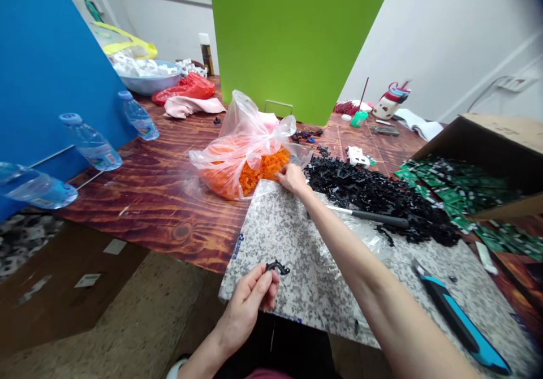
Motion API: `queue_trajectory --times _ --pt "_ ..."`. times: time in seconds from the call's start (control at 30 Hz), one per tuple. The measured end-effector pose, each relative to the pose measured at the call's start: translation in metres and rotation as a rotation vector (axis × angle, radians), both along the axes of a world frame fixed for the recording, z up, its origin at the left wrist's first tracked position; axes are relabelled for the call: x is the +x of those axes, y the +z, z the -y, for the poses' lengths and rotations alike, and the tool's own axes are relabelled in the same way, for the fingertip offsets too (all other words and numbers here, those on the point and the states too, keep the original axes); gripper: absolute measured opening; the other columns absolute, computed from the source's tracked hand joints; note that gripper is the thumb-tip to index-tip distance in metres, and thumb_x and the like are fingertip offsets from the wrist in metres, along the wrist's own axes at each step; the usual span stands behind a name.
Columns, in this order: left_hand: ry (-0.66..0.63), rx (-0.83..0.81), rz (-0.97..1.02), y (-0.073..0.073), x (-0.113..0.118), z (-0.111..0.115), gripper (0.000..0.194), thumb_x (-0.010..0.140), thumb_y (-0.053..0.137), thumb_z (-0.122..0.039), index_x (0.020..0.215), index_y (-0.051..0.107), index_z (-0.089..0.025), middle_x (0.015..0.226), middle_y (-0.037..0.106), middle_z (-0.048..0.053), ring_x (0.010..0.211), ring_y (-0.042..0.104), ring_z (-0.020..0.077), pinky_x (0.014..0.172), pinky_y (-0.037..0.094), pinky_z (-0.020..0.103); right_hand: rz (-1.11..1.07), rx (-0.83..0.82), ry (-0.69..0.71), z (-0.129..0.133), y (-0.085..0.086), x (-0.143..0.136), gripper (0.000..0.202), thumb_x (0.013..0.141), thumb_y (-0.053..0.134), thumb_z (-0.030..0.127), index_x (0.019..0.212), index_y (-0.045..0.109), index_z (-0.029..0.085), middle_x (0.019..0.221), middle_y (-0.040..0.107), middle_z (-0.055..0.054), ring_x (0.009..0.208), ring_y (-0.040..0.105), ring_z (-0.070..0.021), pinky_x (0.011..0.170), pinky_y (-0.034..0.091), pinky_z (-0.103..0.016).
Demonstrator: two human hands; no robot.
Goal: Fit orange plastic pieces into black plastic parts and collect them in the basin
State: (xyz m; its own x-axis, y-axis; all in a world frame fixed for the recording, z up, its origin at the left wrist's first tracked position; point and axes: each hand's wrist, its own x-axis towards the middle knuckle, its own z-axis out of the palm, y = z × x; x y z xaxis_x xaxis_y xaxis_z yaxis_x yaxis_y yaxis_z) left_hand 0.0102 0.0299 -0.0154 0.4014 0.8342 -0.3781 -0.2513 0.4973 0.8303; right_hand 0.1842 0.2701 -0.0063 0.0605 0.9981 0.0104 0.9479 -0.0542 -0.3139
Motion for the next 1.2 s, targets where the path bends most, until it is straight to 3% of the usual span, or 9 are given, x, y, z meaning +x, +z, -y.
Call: queue_trajectory --times 0.2,0.33,0.43,0.53,0.67,0.8,1.0,1.2 --pt "0.026 -0.068 0.081 -0.002 -0.001 0.0 0.032 0.082 0.059 -0.047 0.09 0.06 -0.016 0.075 0.053 -0.001 0.065 0.049 0.0098 0.063 0.039 0.023 -0.029 0.223 0.083 0.013 0.019 0.0 0.017 0.087 0.054 0.024 0.099 0.063 0.016 0.107 0.065 -0.012 0.1 0.058 -0.0232 0.081 0.041 -0.03" --pt "0.024 -0.01 0.06 0.001 0.0 -0.001 0.036 0.082 0.058 -0.05 0.09 0.058 -0.015 0.072 0.052 -0.001 0.062 0.048 0.0104 0.058 0.037 0.023 -0.084 0.335 0.12 0.028 0.043 -0.003 0.013 0.086 0.055 0.022 0.093 0.064 0.015 0.099 0.066 -0.011 0.092 0.06 -0.0218 0.077 0.041 -0.029" --pt "0.024 0.03 0.036 0.001 0.001 -0.002 0.04 0.084 0.053 -0.053 0.092 0.057 -0.014 0.073 0.052 0.0 0.062 0.049 0.0114 0.058 0.038 0.024 -0.176 0.411 0.153 0.061 0.06 -0.001 0.019 0.091 0.049 0.028 0.093 0.063 0.014 0.088 0.067 -0.006 0.078 0.059 -0.0156 0.07 0.042 -0.026" --pt "0.017 0.046 0.005 0.0 0.002 -0.001 0.044 0.086 0.047 -0.056 0.093 0.057 -0.014 0.073 0.052 0.0 0.062 0.049 0.0114 0.057 0.038 0.024 -0.406 0.417 0.267 0.119 0.068 0.006 0.025 0.09 0.052 0.035 0.086 0.064 0.014 0.073 0.064 -0.001 0.061 0.053 -0.0111 0.058 0.041 -0.023" --pt "-0.006 0.097 -0.062 0.003 0.003 0.001 0.046 0.086 0.045 -0.057 0.093 0.057 -0.014 0.074 0.052 0.001 0.063 0.049 0.0118 0.058 0.038 0.024 -0.529 0.306 0.329 0.204 0.06 0.013 0.018 0.087 0.057 0.03 0.089 0.068 0.016 0.075 0.066 -0.002 0.059 0.053 -0.011 0.055 0.041 -0.023" --pt "-0.076 0.215 -0.143 0.01 0.007 0.006 0.043 0.09 0.038 -0.055 0.093 0.055 -0.015 0.076 0.052 0.0 0.066 0.049 0.0123 0.062 0.039 0.025 -0.507 0.321 0.302 0.255 0.041 0.01 0.014 0.088 0.056 0.022 0.094 0.068 0.019 0.081 0.066 -0.005 0.071 0.06 -0.0144 0.064 0.047 -0.026" --pt "-0.169 0.459 -0.337 0.017 0.015 0.016 0.037 0.095 0.032 -0.047 0.078 0.05 -0.018 0.07 0.049 -0.001 0.065 0.046 0.0142 0.065 0.039 0.027 -0.438 0.416 0.266 0.275 0.02 0.004 0.02 0.091 0.051 0.022 0.105 0.066 0.022 0.089 0.064 -0.006 0.082 0.06 -0.017 0.072 0.051 -0.03" --pt "-0.185 0.531 -0.431 0.019 0.019 0.022 0.028 0.096 0.034 -0.036 0.079 0.049 -0.019 0.07 0.051 -0.002 0.065 0.048 0.014 0.065 0.04 0.026 -0.437 0.446 0.253 0.28 0.018 0.003 0.022 0.092 0.05 0.019 0.106 0.065 0.023 0.098 0.064 -0.007 0.09 0.061 -0.0178 0.079 0.052 -0.032"
